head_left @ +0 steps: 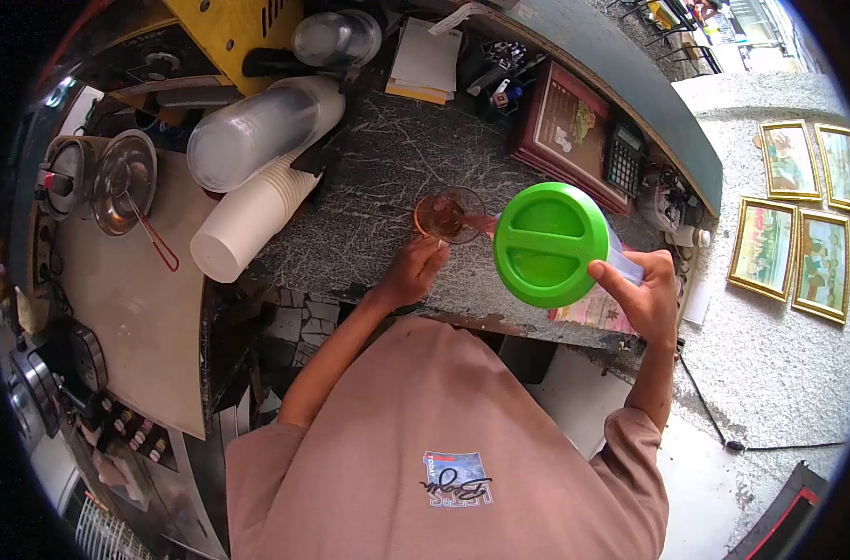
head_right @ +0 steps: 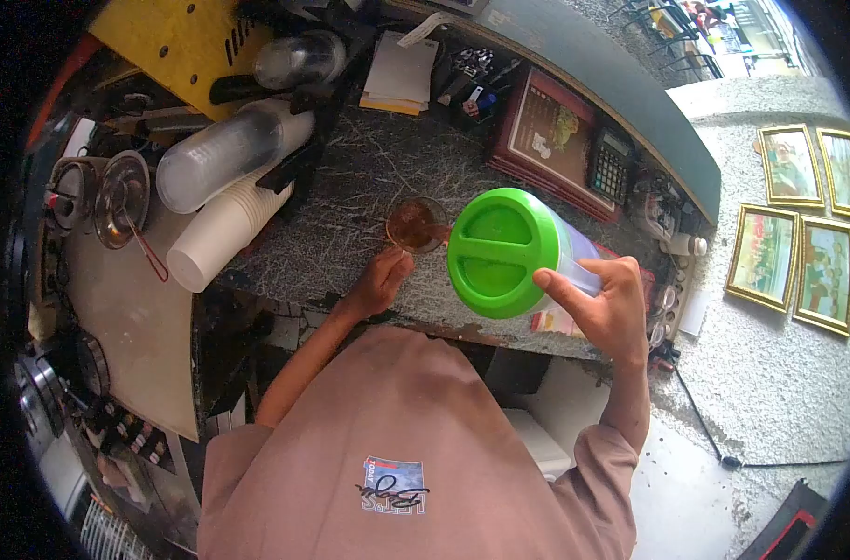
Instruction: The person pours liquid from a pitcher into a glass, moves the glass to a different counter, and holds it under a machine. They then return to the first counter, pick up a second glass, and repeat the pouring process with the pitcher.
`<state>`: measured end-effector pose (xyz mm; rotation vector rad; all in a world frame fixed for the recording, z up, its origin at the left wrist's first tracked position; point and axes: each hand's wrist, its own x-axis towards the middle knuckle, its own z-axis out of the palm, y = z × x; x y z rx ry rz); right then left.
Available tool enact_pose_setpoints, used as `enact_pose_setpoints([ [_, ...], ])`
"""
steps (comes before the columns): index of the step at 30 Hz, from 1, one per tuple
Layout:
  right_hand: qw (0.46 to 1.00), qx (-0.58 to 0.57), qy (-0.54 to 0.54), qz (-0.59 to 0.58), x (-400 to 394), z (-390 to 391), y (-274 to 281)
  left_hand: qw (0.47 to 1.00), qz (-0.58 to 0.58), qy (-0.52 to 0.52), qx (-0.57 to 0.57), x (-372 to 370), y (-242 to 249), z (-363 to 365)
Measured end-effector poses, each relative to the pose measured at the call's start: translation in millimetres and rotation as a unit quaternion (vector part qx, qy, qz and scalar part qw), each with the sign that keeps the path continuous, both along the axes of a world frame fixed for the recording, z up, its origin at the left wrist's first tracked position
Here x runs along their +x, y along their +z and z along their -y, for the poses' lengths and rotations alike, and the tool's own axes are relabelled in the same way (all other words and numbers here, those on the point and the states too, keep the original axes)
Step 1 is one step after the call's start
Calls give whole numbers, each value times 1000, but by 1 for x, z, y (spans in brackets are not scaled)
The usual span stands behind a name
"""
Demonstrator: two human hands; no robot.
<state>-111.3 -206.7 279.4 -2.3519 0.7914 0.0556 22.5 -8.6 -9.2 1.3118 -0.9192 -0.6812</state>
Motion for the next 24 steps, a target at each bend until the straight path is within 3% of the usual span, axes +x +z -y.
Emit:
enact_pose_setpoints([
  [24, 1000, 16, 3, -12, 7, -3, 12, 1000, 15, -14, 1, 2, -2, 0],
])
